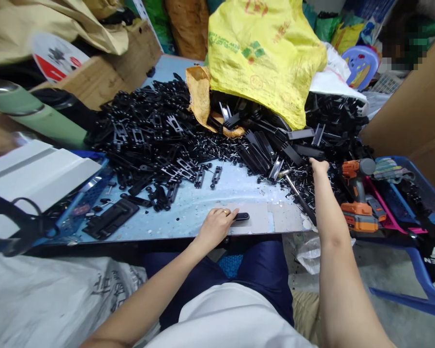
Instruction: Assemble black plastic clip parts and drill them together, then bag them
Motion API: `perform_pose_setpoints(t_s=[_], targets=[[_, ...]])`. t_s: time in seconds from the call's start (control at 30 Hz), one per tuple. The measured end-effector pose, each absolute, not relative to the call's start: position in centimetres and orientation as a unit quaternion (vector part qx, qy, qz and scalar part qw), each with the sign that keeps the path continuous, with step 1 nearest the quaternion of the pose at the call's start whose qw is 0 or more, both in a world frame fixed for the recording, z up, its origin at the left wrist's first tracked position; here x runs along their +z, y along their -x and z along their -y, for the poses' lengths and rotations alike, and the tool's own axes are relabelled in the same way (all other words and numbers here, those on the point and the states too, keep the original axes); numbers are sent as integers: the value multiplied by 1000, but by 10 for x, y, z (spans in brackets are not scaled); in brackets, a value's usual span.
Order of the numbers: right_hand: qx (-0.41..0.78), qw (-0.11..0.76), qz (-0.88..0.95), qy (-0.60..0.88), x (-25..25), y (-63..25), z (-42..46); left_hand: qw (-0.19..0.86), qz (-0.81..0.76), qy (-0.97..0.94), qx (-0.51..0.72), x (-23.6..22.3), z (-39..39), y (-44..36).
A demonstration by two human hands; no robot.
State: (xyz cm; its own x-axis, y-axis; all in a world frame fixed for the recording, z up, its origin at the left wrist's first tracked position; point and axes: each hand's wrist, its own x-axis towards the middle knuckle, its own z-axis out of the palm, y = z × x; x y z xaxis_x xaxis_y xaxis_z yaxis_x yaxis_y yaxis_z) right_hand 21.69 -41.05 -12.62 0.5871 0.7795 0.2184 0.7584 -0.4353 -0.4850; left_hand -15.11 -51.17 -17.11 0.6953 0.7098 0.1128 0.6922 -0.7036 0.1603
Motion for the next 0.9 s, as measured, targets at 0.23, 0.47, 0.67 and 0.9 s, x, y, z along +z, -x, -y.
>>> perform_pose_setpoints(t_s=[0.23, 0.47, 0.67, 0.9], targets=[[-97, 234, 535, 806, -88, -178, 456, 81, -400, -911, 51, -171, 507, 147], [147, -144, 842, 500, -110, -78, 526, 174, -358, -916, 42, -165, 498, 138], [130, -186, 876, 426, -126, -65, 538, 202, -356, -912, 38, -159, 493, 137], [88, -198, 852, 477, -131, -53, 543, 202, -357, -911, 36, -155, 498, 134]])
